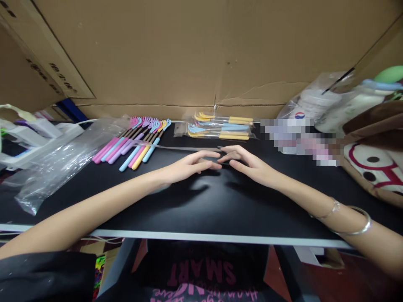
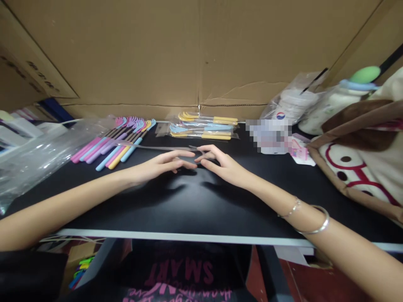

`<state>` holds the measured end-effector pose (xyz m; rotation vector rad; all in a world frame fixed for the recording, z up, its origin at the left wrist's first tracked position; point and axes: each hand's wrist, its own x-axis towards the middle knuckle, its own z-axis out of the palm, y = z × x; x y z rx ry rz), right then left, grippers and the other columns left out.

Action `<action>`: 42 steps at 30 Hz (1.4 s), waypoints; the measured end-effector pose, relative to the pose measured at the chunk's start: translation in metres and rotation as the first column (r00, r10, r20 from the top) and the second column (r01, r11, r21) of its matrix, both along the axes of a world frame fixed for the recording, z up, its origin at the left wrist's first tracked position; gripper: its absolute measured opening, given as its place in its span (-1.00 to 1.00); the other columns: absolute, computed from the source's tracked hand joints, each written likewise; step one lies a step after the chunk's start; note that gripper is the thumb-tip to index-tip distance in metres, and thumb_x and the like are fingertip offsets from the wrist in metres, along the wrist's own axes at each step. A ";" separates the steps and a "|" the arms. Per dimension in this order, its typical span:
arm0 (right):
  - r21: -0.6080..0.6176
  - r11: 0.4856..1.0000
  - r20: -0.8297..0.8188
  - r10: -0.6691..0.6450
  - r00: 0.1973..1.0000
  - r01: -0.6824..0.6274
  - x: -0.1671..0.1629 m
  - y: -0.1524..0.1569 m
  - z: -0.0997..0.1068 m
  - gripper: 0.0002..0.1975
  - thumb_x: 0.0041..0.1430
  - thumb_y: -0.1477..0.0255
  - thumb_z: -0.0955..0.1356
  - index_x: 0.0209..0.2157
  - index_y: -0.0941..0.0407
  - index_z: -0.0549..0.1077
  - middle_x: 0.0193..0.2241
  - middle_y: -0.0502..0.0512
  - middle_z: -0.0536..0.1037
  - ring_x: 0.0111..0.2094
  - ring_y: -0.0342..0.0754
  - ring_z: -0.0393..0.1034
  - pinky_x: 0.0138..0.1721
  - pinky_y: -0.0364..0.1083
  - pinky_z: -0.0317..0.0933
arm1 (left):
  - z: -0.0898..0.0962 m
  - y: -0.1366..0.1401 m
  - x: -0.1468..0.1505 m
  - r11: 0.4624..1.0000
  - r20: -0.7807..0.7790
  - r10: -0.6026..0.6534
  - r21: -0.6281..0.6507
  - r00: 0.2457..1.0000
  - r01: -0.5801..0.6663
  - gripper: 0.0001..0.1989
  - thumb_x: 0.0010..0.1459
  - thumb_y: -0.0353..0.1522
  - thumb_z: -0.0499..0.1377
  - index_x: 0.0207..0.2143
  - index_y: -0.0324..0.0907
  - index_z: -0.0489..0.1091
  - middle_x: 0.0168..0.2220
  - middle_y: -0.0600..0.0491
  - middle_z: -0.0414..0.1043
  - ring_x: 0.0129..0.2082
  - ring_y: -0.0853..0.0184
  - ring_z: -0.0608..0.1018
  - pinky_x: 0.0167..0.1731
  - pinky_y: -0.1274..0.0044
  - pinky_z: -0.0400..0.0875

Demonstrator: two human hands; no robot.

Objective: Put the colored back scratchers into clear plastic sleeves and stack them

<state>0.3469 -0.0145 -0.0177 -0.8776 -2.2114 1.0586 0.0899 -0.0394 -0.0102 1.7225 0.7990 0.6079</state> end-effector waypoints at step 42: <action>0.624 0.743 0.395 -0.030 0.918 -0.244 -0.151 0.045 -0.003 -0.71 0.31 0.56 0.29 0.03 0.14 0.46 0.02 0.21 0.57 0.09 0.11 0.35 0.05 0.08 0.32 | 0.034 0.006 -0.095 0.318 -0.084 0.784 0.905 0.615 -0.282 -0.56 0.30 -0.09 0.13 0.15 -0.04 0.45 -0.01 0.03 0.57 -0.16 0.27 0.59 -0.18 0.52 0.40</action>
